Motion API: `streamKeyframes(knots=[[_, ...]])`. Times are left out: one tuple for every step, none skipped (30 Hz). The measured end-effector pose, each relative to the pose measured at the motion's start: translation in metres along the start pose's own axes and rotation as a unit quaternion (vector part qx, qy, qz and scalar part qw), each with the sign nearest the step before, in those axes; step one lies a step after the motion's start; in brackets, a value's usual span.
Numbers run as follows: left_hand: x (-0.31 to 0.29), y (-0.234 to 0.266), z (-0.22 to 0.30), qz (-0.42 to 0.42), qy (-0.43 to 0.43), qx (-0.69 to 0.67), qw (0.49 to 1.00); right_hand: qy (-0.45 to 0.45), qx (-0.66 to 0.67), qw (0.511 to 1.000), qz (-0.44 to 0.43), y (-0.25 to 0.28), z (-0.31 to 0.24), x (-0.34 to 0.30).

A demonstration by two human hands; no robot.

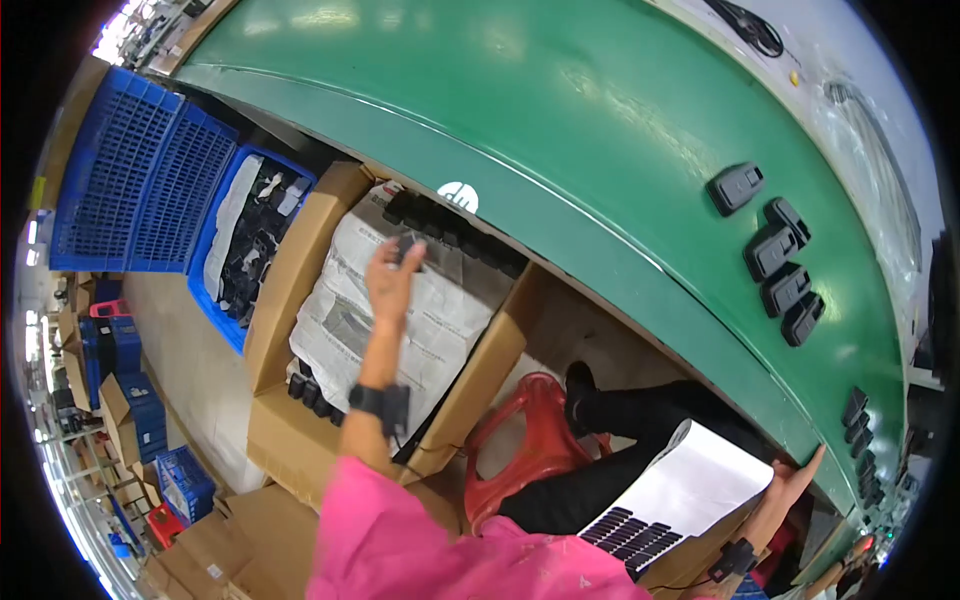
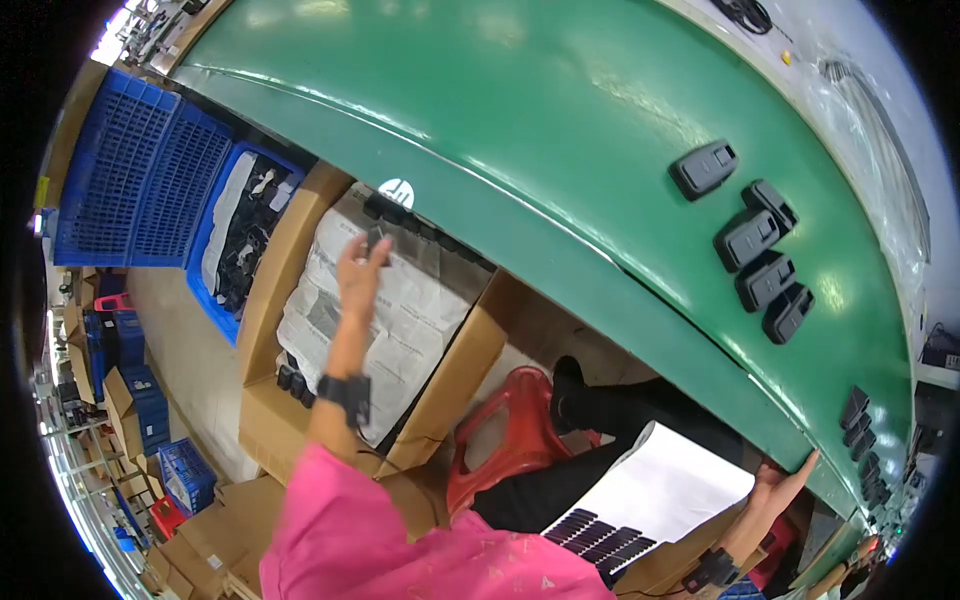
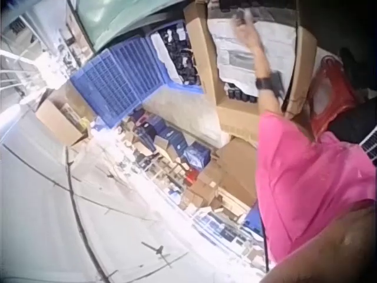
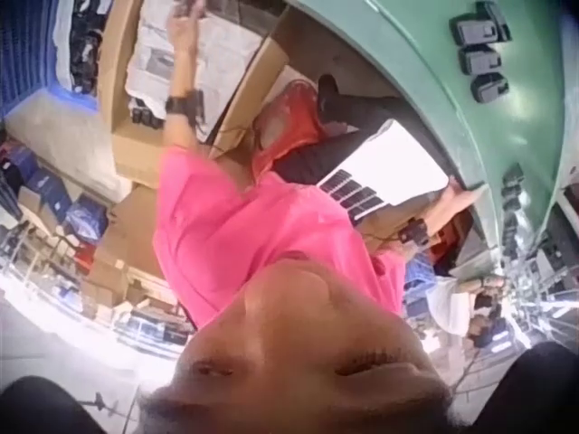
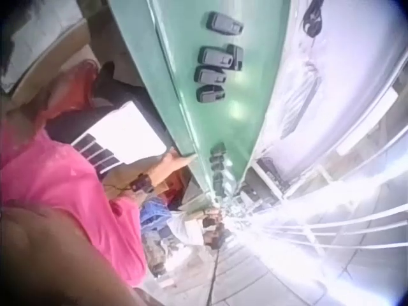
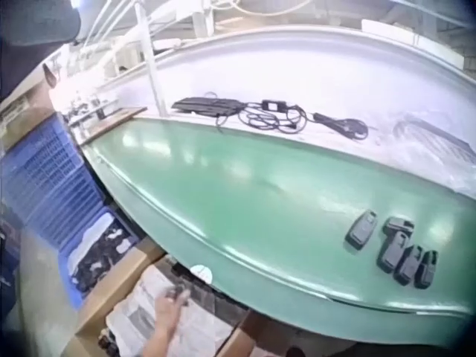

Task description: The person peels a black adhesive strip from a sheet, applies it to the bottom of a computer mouse, and presses it down. After repeating this for a second strip, they place the mouse on a conveyor belt and retrieve another from a box.

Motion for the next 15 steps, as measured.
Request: streamKeyframes(knots=[[0.028, 0.030, 0.005, 0.091, -0.121, 0.081, 0.985, 0.001, 0.002, 1.000, -0.006, -0.003, 0.002, 0.002], [0.051, 0.016, 0.009, 0.032, -0.061, 0.058, 0.996, 0.009, -0.002, 1.000, 0.017, 0.006, -0.006, 0.000], [0.074, 0.036, 0.015, 0.086, -0.141, 0.171, 0.971, 0.002, -0.001, 1.000, 0.026, 0.009, -0.004, 0.001], [0.092, 0.050, 0.016, 0.139, -0.217, 0.281, 0.925, -0.011, -0.018, 1.000, 0.002, 0.007, 0.000, 0.004], [0.106, 0.047, 0.009, 0.137, -0.218, 0.275, 0.927, -0.004, -0.017, 1.000, 0.004, 0.006, -0.002, 0.003], [0.120, 0.038, 0.000, 0.123, -0.210, 0.342, 0.907, 0.006, -0.005, 1.000, 0.010, 0.006, -0.003, 0.001], [0.134, 0.031, -0.011, 0.109, -0.201, 0.410, 0.883, 0.016, 0.006, 1.000, 0.017, 0.005, -0.004, -0.002], [0.153, 0.022, -0.037, 0.036, -0.138, 0.361, 0.922, 0.005, -0.005, 1.000, 0.016, 0.004, -0.002, -0.003], [0.160, 0.023, -0.048, 0.035, -0.138, 0.360, 0.922, 0.006, -0.006, 1.000, 0.017, 0.002, -0.001, -0.003], [0.155, 0.013, -0.042, 0.021, -0.208, 0.317, 0.925, 0.012, -0.011, 1.000, 0.026, 0.003, -0.003, -0.004], [0.150, 0.005, -0.036, 0.007, -0.276, 0.273, 0.922, 0.017, -0.017, 0.999, 0.035, 0.005, -0.004, -0.004], [0.156, -0.002, -0.042, -0.045, -0.263, 0.230, 0.936, 0.018, -0.020, 0.999, 0.038, 0.004, -0.005, -0.005], [0.158, -0.004, -0.043, -0.048, -0.261, 0.231, 0.936, 0.018, -0.025, 0.999, 0.040, 0.004, -0.005, -0.007], [0.161, -0.006, -0.046, -0.067, -0.245, 0.231, 0.939, 0.017, -0.030, 0.999, 0.041, 0.003, -0.006, -0.009], [0.163, -0.007, -0.048, -0.085, -0.229, 0.231, 0.942, 0.014, -0.031, 0.998, 0.043, 0.003, -0.006, -0.009]])
Point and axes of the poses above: each hand's wrist, its own x-axis towards the middle knuckle, its own y-axis out of the back of the hand, z = x × y, the point moved 10 cm from there along x, towards the middle knuckle, and after that the axes turned 2 degrees about -x, right-handed, at the moved point
